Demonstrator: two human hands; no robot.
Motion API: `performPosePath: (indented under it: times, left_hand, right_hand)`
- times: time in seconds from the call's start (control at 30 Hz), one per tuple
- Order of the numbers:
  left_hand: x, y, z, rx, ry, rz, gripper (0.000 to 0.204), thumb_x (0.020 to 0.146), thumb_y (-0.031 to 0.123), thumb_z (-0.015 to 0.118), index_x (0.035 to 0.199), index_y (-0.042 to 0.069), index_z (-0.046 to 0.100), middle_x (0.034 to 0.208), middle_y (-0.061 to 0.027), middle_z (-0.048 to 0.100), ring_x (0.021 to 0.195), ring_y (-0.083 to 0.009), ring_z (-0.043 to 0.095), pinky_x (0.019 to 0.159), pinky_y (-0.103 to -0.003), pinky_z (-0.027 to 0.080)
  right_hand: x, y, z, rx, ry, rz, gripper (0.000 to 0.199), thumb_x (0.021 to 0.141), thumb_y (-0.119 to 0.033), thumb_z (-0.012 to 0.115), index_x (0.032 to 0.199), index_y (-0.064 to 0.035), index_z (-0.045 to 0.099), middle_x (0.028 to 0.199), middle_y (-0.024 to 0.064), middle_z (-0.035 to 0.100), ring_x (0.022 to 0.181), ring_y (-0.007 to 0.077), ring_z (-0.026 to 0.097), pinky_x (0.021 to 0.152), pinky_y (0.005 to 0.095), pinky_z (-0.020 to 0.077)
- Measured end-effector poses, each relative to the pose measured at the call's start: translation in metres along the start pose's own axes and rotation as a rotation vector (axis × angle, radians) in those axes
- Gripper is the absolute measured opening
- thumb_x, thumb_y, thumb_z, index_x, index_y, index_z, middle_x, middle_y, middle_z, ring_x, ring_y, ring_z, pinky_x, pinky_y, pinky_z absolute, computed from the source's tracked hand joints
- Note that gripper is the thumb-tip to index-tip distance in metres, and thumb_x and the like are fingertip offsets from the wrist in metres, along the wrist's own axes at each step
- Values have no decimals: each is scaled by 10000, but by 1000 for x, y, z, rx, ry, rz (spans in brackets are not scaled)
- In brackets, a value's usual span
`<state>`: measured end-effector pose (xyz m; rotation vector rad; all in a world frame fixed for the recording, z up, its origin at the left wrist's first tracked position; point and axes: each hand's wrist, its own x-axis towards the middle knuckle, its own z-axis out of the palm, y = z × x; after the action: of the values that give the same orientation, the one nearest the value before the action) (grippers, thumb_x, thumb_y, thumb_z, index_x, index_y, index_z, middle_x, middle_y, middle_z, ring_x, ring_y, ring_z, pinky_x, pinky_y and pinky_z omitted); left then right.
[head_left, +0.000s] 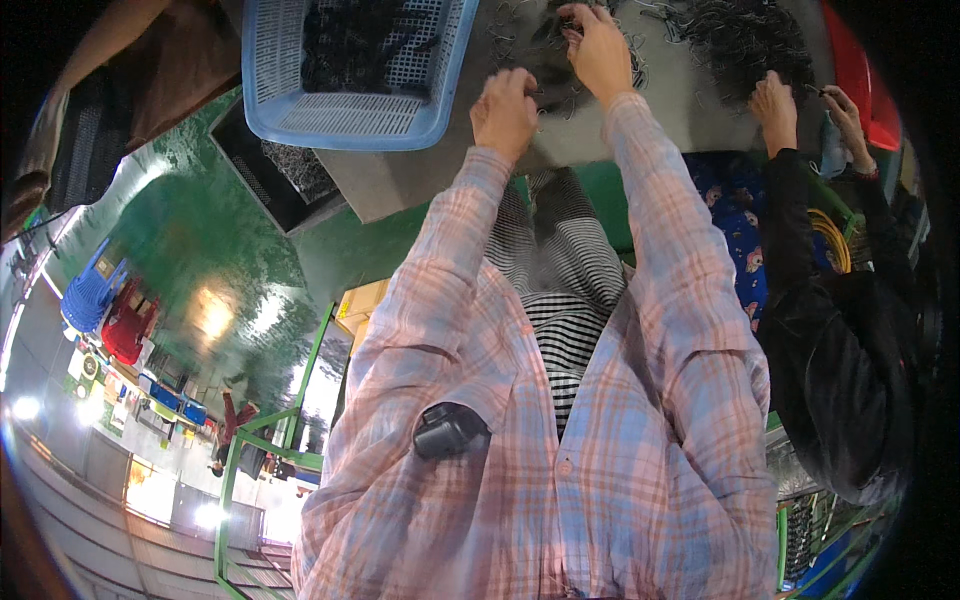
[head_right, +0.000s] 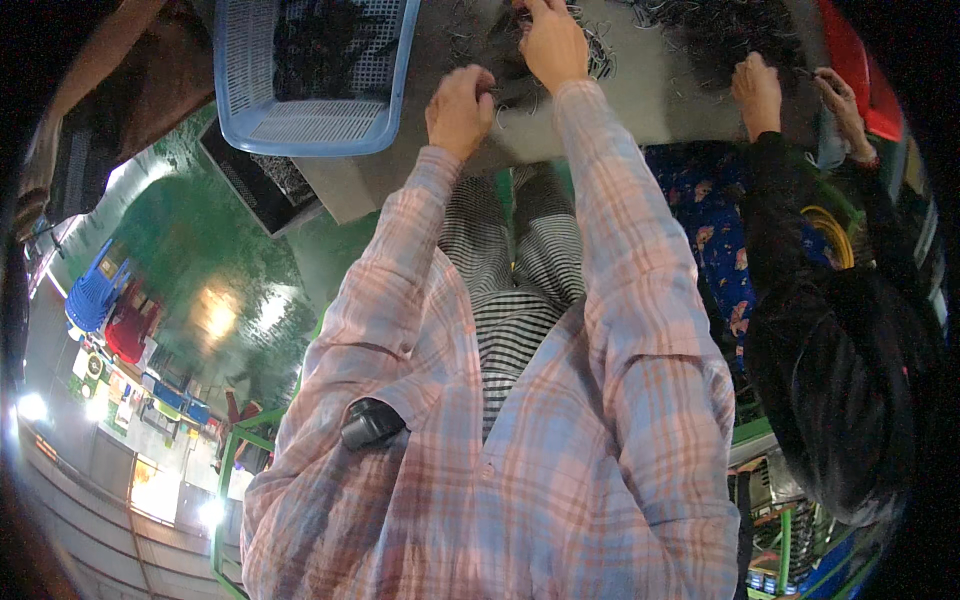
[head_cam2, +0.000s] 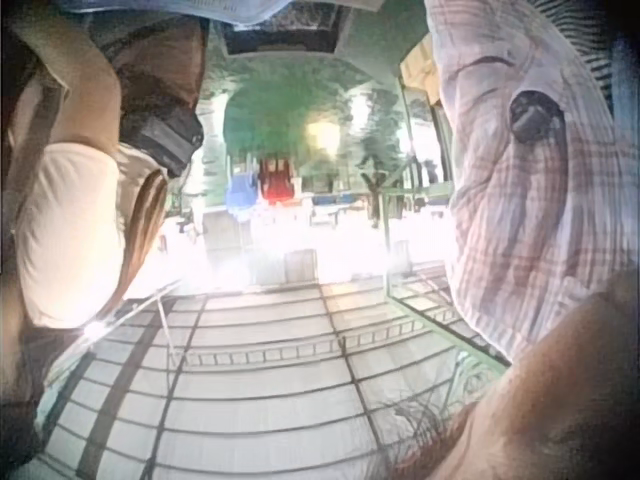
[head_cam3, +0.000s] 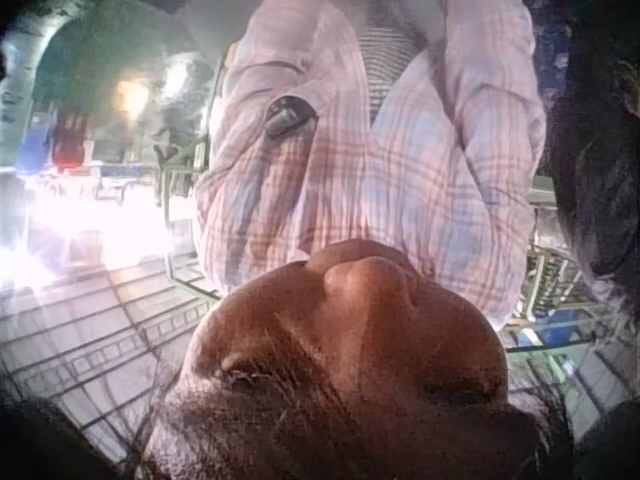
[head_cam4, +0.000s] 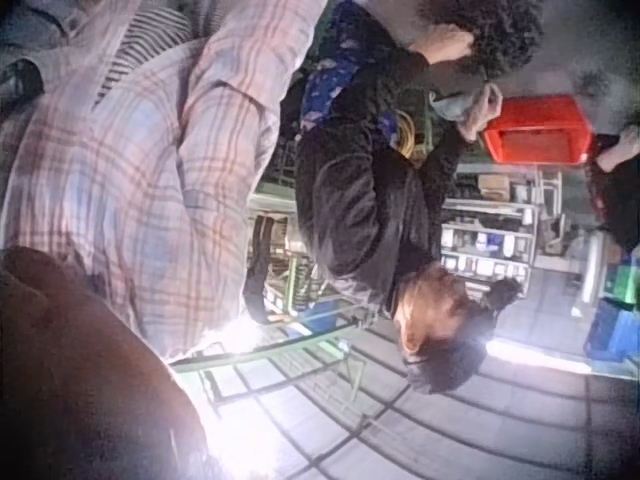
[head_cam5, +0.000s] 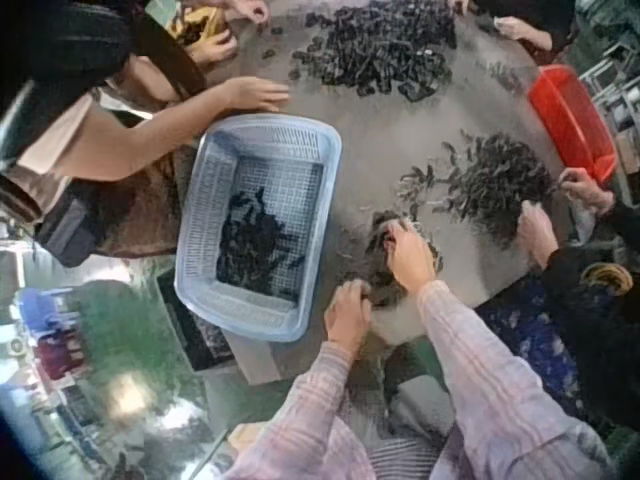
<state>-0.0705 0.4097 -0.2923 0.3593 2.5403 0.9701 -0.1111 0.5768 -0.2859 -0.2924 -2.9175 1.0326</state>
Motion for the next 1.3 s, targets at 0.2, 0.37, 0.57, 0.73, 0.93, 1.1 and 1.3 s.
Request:
performPosePath:
  times: [0.2, 0.37, 0.57, 0.73, 0.93, 1.1, 1.3]
  left_hand:
    - [66, 6, 2, -7, 410, 157, 183, 801, 55, 536, 967, 94, 602, 896, -97, 573, 885, -277, 575, 753, -410, 492]
    - [93, 26, 1, 44, 144, 35, 132, 782, 84, 621, 871, 68, 525, 1012, -133, 532, 969, -327, 534, 784, -425, 464]
    - [115, 21, 6, -50, 184, 150, 136, 807, 66, 561, 935, 62, 516, 998, -156, 516, 957, -354, 531, 785, -442, 458]
    - [139, 22, 18, 141, 216, 231, 179, 800, 63, 547, 970, 37, 498, 1012, -186, 505, 970, -372, 522, 803, -442, 457]
    - [132, 10, 13, -65, 134, 221, 186, 758, 30, 606, 927, 35, 527, 885, -162, 552, 862, -348, 562, 746, -426, 464]
    - [85, 6, -18, -1133, -149, -331, 151, 836, 127, 555, 965, 81, 618, 928, -49, 581, 837, -224, 578, 774, -368, 490]
    - [56, -3, -12, -1283, -297, -498, 159, 840, 159, 614, 978, 80, 610, 907, -1, 571, 832, -134, 560, 752, -320, 489]
  right_hand:
    - [4, 8, -5, -199, -302, 112, 302, 811, -136, 627, 1095, -99, 532, 1101, 131, 533, 988, 346, 533, 810, 416, 437]
    - [-22, 15, -11, -201, -208, 25, 171, 778, -163, 677, 878, -69, 575, 897, 101, 587, 806, 332, 600, 676, 429, 476]
    - [-38, 7, -28, 137, -89, 253, 222, 747, -223, 712, 807, -38, 604, 754, 89, 588, 713, 240, 605, 637, 356, 475]
    - [-43, 10, -34, 263, -76, 367, 193, 751, -200, 700, 836, -41, 632, 756, 79, 646, 674, 203, 613, 648, 305, 480]
    - [-53, 17, -28, 476, 7, 358, 164, 752, -163, 698, 903, -101, 673, 806, 41, 683, 708, 186, 635, 660, 289, 486]
    - [-52, 23, -28, 569, 158, 479, 151, 797, -161, 697, 924, -78, 688, 830, 25, 694, 746, 119, 643, 623, 236, 486]
    - [-49, 27, -32, 944, 87, 813, 185, 822, -182, 703, 948, -48, 675, 879, 29, 690, 695, 76, 618, 558, 196, 449]
